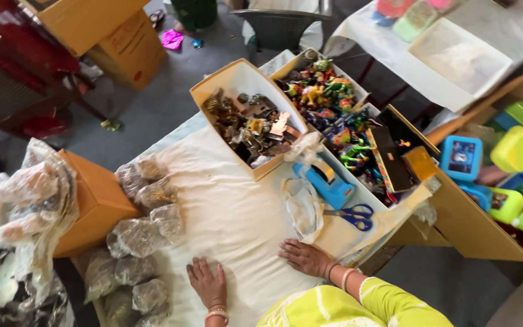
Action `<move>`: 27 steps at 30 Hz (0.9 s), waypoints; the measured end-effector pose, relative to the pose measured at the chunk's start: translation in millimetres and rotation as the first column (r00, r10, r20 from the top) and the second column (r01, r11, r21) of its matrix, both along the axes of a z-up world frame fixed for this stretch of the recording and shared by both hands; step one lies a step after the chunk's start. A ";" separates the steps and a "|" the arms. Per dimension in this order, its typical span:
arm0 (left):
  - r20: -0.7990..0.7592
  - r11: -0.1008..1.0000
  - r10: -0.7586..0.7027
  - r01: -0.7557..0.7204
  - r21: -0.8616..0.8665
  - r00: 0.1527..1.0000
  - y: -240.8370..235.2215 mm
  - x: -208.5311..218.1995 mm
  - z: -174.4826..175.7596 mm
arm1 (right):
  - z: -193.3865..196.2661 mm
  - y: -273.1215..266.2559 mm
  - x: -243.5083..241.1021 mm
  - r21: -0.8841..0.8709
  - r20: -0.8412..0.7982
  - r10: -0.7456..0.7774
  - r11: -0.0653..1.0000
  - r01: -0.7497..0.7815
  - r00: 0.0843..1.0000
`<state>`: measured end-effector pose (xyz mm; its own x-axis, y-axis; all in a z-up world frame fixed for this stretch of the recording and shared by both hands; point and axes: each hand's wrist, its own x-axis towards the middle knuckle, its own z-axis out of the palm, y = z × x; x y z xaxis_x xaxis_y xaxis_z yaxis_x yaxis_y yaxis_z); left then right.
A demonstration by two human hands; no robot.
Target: The person wraps a small decorative item in bubble wrap, secures it with tape, and places it on a table with other wrapped items. They then cut a piece of bubble wrap and wrap another small figurine, securing it with tape.
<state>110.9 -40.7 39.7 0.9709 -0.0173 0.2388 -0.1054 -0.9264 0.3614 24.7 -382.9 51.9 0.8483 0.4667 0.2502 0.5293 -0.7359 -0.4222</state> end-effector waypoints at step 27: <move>0.308 0.962 -0.231 0.170 0.213 0.923 -25.6 -144.5 -103.1 | 53.7 -23.3 19.2 0.261 -0.537 0.003 0.952 0.163 0.844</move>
